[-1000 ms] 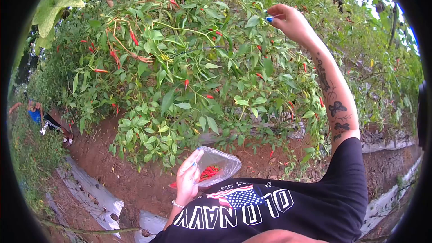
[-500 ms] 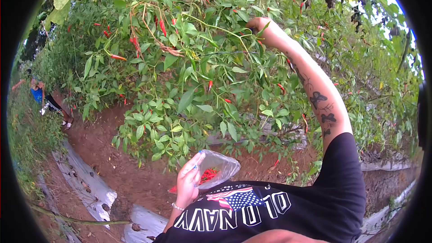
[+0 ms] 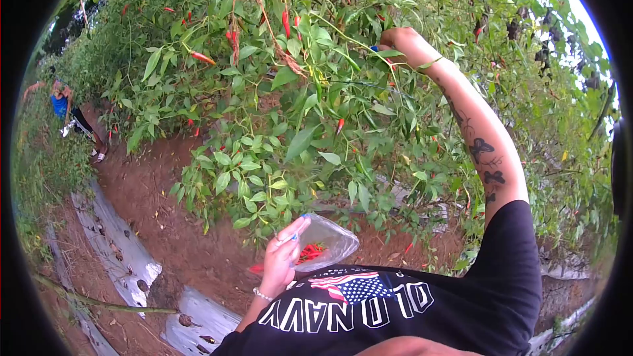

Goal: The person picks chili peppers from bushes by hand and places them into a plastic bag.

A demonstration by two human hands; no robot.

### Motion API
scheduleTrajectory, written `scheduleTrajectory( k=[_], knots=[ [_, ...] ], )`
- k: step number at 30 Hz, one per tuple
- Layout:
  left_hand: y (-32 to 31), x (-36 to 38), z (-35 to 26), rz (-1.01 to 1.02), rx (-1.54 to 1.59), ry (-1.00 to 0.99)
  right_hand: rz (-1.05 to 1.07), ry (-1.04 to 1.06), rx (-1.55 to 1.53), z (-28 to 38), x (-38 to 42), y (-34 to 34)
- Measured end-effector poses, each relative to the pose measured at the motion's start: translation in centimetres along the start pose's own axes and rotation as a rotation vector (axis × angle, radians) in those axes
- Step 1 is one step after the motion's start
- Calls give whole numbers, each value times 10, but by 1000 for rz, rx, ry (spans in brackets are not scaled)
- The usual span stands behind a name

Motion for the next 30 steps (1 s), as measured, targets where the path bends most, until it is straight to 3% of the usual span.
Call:
scheduleTrajectory(
  k=[3, 8, 12, 15, 18, 20, 22, 24, 26, 28, 30],
  knots=[
    [2, 1, -2, -2, 15, 0, -146, 40, 109, -10, 1, -3],
    [8, 3, -6, 6, 9, -1, -104, -73, 155, -38, -7, 2],
    [14, 3, -5, -23, 2, -6, -115, -129, 52, -39, -6, 11],
    [20, 5, -4, -50, 36, -7, -105, -293, -184, -45, -9, 2],
    [23, 6, -5, -62, 68, -12, -200, -309, -160, -48, -7, -6],
    [23, 6, -7, -55, 47, -19, -218, -235, -166, -54, -5, -8],
    [24, 6, -8, -55, 63, -30, -47, -32, -49, -77, -11, -31],
    [26, 6, -11, -84, 93, -65, 123, 37, 33, -85, -11, -36],
    [22, 6, -13, -60, 50, -33, 134, -197, 56, -85, -4, -23],
    [26, 7, -11, -60, 70, -54, -83, -340, -334, -127, -2, -41],
    [31, 4, -5, -45, 112, -76, -106, -394, -331, -122, -2, -38]
  ],
)
Point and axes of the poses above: each hand's wrist, its own x-axis away from the middle knuckle, its own y-axis out of the back of the hand, z = x × y, the point moved 6 cm from there along -x, towards the middle knuckle, and after that the axes turned 8 degrees about y, right-handed, at the moved point
